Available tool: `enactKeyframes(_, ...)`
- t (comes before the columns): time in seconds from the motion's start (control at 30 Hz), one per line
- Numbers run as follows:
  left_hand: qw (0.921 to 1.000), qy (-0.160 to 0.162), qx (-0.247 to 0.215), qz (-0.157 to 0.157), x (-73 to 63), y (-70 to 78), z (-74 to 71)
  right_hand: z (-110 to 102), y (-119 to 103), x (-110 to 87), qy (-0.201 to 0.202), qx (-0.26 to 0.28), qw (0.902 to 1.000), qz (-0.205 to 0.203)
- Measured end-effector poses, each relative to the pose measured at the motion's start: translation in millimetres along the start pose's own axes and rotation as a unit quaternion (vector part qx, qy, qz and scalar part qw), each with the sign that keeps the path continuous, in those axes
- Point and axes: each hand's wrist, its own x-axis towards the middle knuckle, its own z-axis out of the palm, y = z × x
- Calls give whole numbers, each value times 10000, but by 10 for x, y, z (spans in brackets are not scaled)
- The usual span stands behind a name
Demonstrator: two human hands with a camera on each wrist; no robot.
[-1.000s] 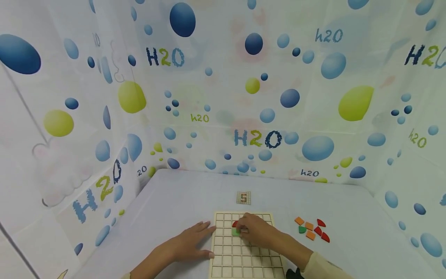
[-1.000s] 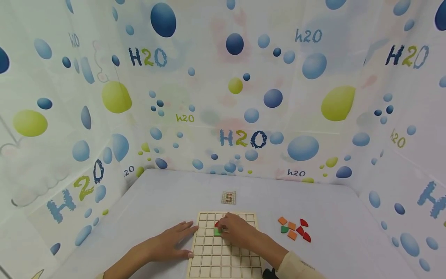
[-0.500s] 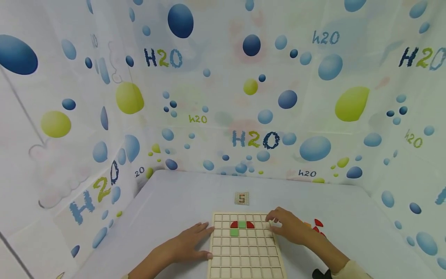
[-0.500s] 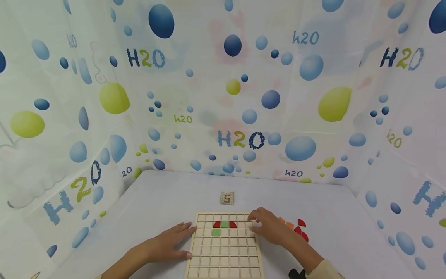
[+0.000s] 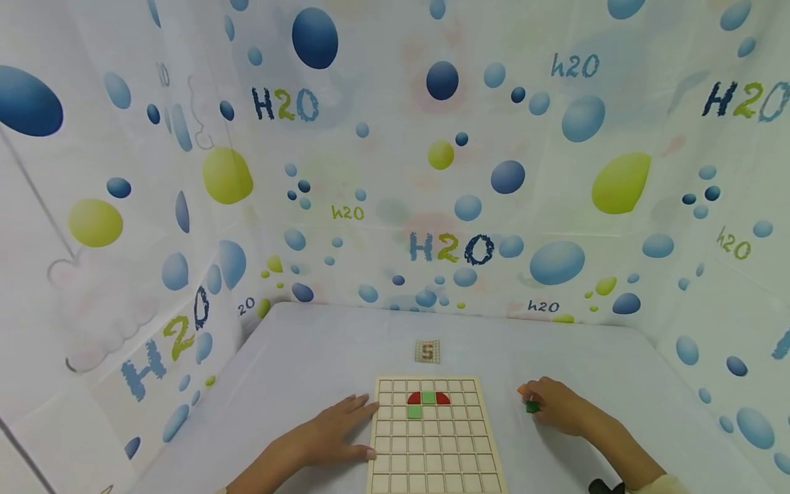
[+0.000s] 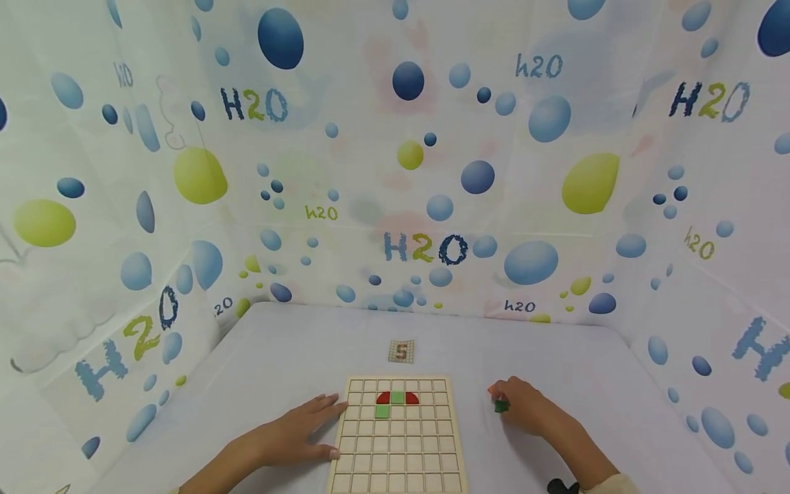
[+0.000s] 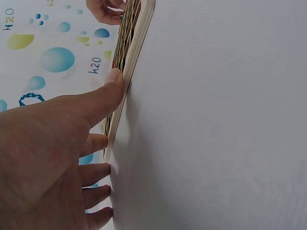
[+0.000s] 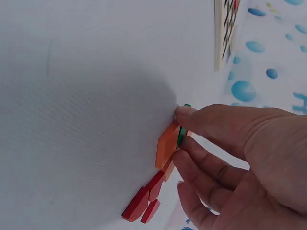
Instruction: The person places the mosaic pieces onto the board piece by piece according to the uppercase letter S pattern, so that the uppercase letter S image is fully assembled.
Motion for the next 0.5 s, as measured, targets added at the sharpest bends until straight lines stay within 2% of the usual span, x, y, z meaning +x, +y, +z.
enactKeyframes(0.1,10000,1,-3,1,-6,3,-1,2,10,-8,-6,5,10000,35)
enactKeyframes(0.33,10000,0,-21,17,-7,-3,3,71,24,4,6,436,9985,326)
enactKeyframes(0.5,10000,-12,35,-9,0,1,-4,94,41,10,60,538,9983,216)
